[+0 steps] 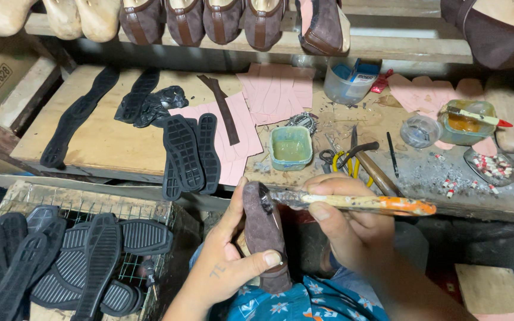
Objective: The person holds a brown shoe with a pink insole and uses a brush to apply glue along the edges and seams. The person repeatedly dips the brush into a small container of glue and continues applying it to the shoe's upper and sole junction.
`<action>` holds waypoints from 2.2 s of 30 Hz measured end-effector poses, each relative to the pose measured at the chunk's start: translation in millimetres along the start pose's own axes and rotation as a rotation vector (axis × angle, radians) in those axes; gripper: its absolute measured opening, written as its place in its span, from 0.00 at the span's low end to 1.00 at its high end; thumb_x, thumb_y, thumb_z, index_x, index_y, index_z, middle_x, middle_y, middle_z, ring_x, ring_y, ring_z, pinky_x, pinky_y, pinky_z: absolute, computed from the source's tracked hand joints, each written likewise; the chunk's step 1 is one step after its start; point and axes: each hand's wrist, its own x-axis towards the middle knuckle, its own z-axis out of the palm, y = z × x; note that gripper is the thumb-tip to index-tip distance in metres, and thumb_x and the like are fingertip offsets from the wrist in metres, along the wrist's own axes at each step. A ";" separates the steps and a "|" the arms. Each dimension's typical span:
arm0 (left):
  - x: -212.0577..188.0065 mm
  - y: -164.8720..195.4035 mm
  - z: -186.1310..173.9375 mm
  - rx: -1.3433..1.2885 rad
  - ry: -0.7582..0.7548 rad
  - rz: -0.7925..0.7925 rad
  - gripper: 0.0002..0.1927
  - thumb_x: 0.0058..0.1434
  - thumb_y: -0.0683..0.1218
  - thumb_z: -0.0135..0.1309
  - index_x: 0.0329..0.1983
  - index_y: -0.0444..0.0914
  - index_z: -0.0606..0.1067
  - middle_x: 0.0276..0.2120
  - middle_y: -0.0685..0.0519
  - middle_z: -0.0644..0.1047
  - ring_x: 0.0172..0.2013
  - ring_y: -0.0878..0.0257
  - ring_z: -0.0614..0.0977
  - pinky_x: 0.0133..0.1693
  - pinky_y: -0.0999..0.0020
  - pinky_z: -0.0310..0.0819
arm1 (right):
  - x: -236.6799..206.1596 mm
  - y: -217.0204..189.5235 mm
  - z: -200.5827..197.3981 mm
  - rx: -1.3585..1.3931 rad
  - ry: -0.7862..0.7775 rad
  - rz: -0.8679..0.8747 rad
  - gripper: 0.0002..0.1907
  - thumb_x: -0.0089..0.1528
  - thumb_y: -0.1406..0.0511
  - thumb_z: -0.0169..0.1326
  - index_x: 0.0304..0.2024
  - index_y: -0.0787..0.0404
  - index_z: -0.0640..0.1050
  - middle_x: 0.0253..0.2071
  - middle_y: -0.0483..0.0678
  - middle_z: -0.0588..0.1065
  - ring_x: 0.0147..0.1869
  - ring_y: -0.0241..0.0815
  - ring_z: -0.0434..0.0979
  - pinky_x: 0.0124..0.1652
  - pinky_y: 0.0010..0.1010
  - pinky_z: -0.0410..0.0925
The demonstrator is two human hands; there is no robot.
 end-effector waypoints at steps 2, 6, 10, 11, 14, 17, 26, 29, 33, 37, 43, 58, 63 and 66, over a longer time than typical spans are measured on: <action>-0.2 0.1 0.5 0.052 -0.005 0.019 0.58 0.51 0.38 0.66 0.81 0.37 0.45 0.67 0.45 0.68 0.63 0.61 0.70 0.65 0.65 0.62 | 1.8 1.5 0.9 0.005 -0.005 0.001 0.12 0.68 0.73 0.51 0.54 0.68 0.72 0.54 0.58 0.75 0.54 0.42 0.75 0.55 0.32 0.71; 1.4 1.9 0.0 0.123 -0.005 0.053 0.57 0.53 0.41 0.65 0.80 0.36 0.44 0.69 0.45 0.67 0.66 0.61 0.69 0.66 0.65 0.60 | 3.5 1.2 3.0 0.001 -0.053 -0.058 0.12 0.69 0.73 0.51 0.55 0.66 0.71 0.54 0.57 0.74 0.56 0.44 0.75 0.57 0.34 0.71; 2.5 3.6 0.5 0.102 -0.008 0.049 0.58 0.53 0.41 0.65 0.80 0.36 0.43 0.68 0.44 0.67 0.65 0.60 0.69 0.66 0.65 0.60 | 5.0 -1.8 4.3 0.006 -0.075 -0.090 0.11 0.70 0.73 0.50 0.55 0.65 0.71 0.54 0.58 0.75 0.57 0.45 0.76 0.60 0.36 0.71; 2.8 3.9 0.7 0.100 -0.007 0.046 0.58 0.53 0.41 0.65 0.81 0.36 0.43 0.68 0.44 0.67 0.65 0.59 0.69 0.66 0.65 0.60 | 5.8 -2.5 4.7 0.000 -0.077 -0.096 0.11 0.70 0.73 0.50 0.55 0.65 0.71 0.54 0.58 0.75 0.58 0.46 0.77 0.60 0.36 0.72; 3.7 4.2 0.7 0.088 -0.003 0.043 0.58 0.53 0.42 0.65 0.81 0.36 0.43 0.69 0.44 0.66 0.66 0.60 0.69 0.66 0.64 0.59 | 8.7 -5.0 5.4 -0.039 -0.084 -0.116 0.11 0.69 0.73 0.51 0.55 0.65 0.71 0.54 0.58 0.76 0.58 0.46 0.77 0.60 0.36 0.72; 4.6 2.7 1.2 0.026 -0.006 0.043 0.57 0.55 0.43 0.65 0.81 0.37 0.43 0.70 0.45 0.65 0.66 0.60 0.68 0.66 0.64 0.59 | 11.7 -8.0 5.2 -0.112 -0.105 -0.150 0.12 0.68 0.74 0.52 0.54 0.64 0.71 0.54 0.58 0.76 0.58 0.47 0.78 0.59 0.35 0.72; 6.4 -6.3 -2.5 -0.093 -0.019 0.083 0.55 0.58 0.44 0.64 0.82 0.36 0.44 0.67 0.46 0.67 0.63 0.61 0.70 0.66 0.63 0.62 | 14.0 -11.7 2.6 -0.149 -0.130 -0.172 0.13 0.66 0.74 0.53 0.54 0.63 0.71 0.54 0.57 0.76 0.58 0.46 0.79 0.59 0.34 0.73; 7.1 -7.3 -1.6 -0.108 -0.021 0.077 0.55 0.58 0.44 0.64 0.81 0.36 0.43 0.68 0.47 0.66 0.64 0.61 0.69 0.66 0.63 0.61 | 14.5 -8.9 4.9 -0.077 -0.092 -0.164 0.13 0.68 0.74 0.52 0.55 0.64 0.71 0.56 0.58 0.74 0.61 0.47 0.76 0.63 0.36 0.70; 7.5 -5.4 -0.8 -0.101 -0.021 0.064 0.56 0.57 0.44 0.64 0.81 0.37 0.43 0.68 0.48 0.66 0.64 0.62 0.69 0.66 0.63 0.61 | 18.8 -6.2 7.3 -0.117 -0.090 -0.176 0.13 0.68 0.74 0.53 0.55 0.64 0.72 0.57 0.57 0.73 0.62 0.48 0.76 0.63 0.35 0.69; 7.2 -3.5 0.3 -0.102 -0.024 0.077 0.55 0.58 0.44 0.64 0.81 0.36 0.44 0.68 0.47 0.66 0.65 0.61 0.69 0.66 0.63 0.60 | 22.2 -7.0 10.6 -0.114 -0.095 -0.190 0.12 0.68 0.73 0.53 0.54 0.63 0.72 0.57 0.57 0.74 0.61 0.48 0.77 0.63 0.36 0.71; 8.4 -2.1 -0.4 -0.099 -0.018 0.082 0.54 0.58 0.44 0.63 0.81 0.35 0.44 0.69 0.47 0.65 0.66 0.61 0.68 0.67 0.63 0.60 | 27.0 -11.9 8.0 -0.286 -0.144 -0.239 0.13 0.67 0.71 0.55 0.53 0.61 0.72 0.54 0.56 0.76 0.58 0.49 0.81 0.59 0.37 0.74; 7.4 -8.7 -4.3 -0.123 -0.018 0.082 0.53 0.59 0.43 0.62 0.81 0.35 0.44 0.70 0.46 0.65 0.67 0.60 0.68 0.67 0.63 0.60 | 17.3 -18.8 4.1 -0.212 -0.207 -0.166 0.13 0.66 0.73 0.53 0.53 0.62 0.71 0.54 0.58 0.76 0.58 0.49 0.80 0.58 0.37 0.73; 7.8 -9.4 -6.7 -0.079 -0.010 0.062 0.54 0.59 0.44 0.63 0.82 0.35 0.44 0.66 0.43 0.67 0.64 0.59 0.70 0.66 0.62 0.62 | 15.6 -16.5 1.9 -0.213 -0.195 -0.150 0.12 0.65 0.74 0.53 0.52 0.63 0.72 0.52 0.57 0.77 0.55 0.47 0.81 0.56 0.36 0.74; 8.6 -7.4 -5.4 -0.084 -0.014 0.094 0.54 0.58 0.45 0.63 0.80 0.35 0.44 0.72 0.47 0.63 0.68 0.61 0.66 0.67 0.63 0.59 | 17.8 -13.8 4.2 -0.221 -0.155 -0.194 0.13 0.66 0.74 0.53 0.52 0.62 0.71 0.53 0.57 0.77 0.56 0.48 0.81 0.57 0.36 0.74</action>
